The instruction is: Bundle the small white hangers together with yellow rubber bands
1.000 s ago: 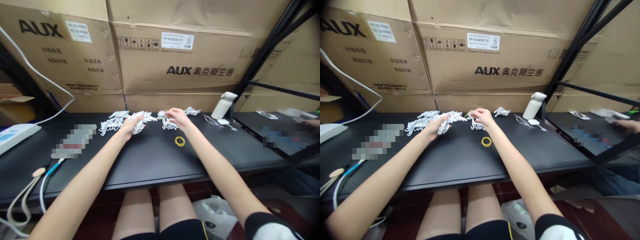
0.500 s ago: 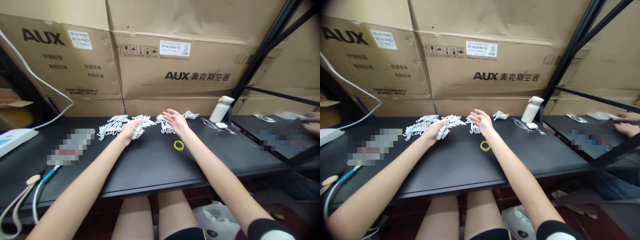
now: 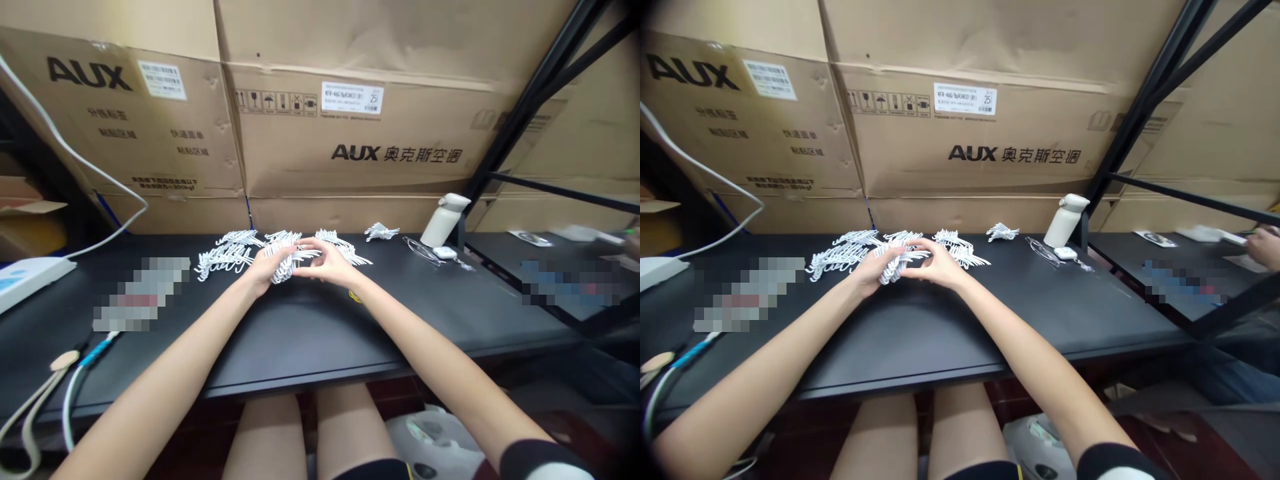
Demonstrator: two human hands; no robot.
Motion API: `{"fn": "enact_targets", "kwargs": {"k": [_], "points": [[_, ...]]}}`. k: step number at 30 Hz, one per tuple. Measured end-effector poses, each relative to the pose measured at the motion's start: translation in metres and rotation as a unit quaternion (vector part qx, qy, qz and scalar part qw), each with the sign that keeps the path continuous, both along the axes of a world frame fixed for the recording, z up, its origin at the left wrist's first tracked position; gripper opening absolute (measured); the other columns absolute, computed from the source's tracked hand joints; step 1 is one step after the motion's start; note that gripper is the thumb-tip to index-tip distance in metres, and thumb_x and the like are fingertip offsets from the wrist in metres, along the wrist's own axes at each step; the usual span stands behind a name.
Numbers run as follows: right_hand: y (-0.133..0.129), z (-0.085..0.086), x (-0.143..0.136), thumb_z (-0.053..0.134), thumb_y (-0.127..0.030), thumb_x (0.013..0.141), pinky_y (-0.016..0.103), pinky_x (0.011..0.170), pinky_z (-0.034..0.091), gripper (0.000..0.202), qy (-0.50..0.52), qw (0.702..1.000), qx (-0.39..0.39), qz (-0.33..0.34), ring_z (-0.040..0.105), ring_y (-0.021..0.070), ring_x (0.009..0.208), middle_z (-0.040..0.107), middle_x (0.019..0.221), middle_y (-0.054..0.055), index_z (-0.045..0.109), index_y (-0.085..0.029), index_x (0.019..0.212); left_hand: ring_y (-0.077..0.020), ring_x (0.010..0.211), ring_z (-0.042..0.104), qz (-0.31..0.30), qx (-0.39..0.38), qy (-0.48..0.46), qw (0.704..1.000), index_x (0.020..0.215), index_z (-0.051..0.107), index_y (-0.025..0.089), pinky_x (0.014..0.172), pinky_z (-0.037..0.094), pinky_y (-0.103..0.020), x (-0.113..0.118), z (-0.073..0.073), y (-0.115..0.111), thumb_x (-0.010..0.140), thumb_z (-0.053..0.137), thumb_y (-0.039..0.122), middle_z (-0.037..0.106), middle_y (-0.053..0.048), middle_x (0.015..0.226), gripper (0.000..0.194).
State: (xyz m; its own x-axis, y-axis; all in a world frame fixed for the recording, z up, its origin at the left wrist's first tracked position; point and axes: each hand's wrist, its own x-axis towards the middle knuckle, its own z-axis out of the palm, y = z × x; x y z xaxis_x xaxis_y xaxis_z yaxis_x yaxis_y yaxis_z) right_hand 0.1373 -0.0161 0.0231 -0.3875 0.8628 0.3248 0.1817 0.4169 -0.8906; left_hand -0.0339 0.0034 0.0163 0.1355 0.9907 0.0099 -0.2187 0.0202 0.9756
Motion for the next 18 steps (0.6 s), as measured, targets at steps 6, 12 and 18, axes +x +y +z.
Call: {"fn": "enact_targets", "kwargs": {"k": [6, 12, 18], "points": [[-0.002, -0.010, -0.014, 0.077, -0.026, 0.063, 0.019, 0.036, 0.040, 0.045, 0.083, 0.995, -0.058, 0.020, 0.049, 0.0067, 0.041, 0.057, 0.068, -0.006, 0.051, -0.021, 0.098, -0.0186, 0.061, 0.065, -0.029, 0.006, -0.030, 0.999, 0.081, 0.071, 0.012, 0.055, 0.052, -0.027, 0.006, 0.001, -0.005, 0.060, 0.079, 0.030, 0.071, -0.007, 0.072, 0.029], [-0.005, -0.014, -0.025, 0.063, -0.031, 0.078, 0.015, 0.037, 0.035, 0.023, 0.214, 0.903, -0.339, 0.152, 0.046, 0.0052, 0.042, 0.053, 0.060, -0.005, 0.044, -0.018, 0.080, -0.0092, 0.049, 0.057, 0.063, -0.005, -0.116, 0.991, 0.076, 0.067, 0.012, 0.047, 0.045, -0.018, 0.002, 0.003, 0.004, 0.062, 0.076, 0.022, 0.064, 0.000, 0.059, 0.019], [-0.003, -0.016, -0.022, 0.043, -0.011, 0.090, 0.008, 0.036, 0.027, 0.019, 0.362, 0.779, -0.476, 0.188, 0.034, 0.0005, 0.038, 0.038, 0.053, -0.009, 0.041, -0.017, 0.073, -0.0099, 0.053, 0.062, 0.108, -0.029, -0.174, 0.978, 0.074, 0.060, 0.014, 0.046, 0.044, -0.016, -0.005, 0.010, 0.010, 0.069, 0.069, 0.021, 0.064, 0.002, 0.059, 0.012]]}}
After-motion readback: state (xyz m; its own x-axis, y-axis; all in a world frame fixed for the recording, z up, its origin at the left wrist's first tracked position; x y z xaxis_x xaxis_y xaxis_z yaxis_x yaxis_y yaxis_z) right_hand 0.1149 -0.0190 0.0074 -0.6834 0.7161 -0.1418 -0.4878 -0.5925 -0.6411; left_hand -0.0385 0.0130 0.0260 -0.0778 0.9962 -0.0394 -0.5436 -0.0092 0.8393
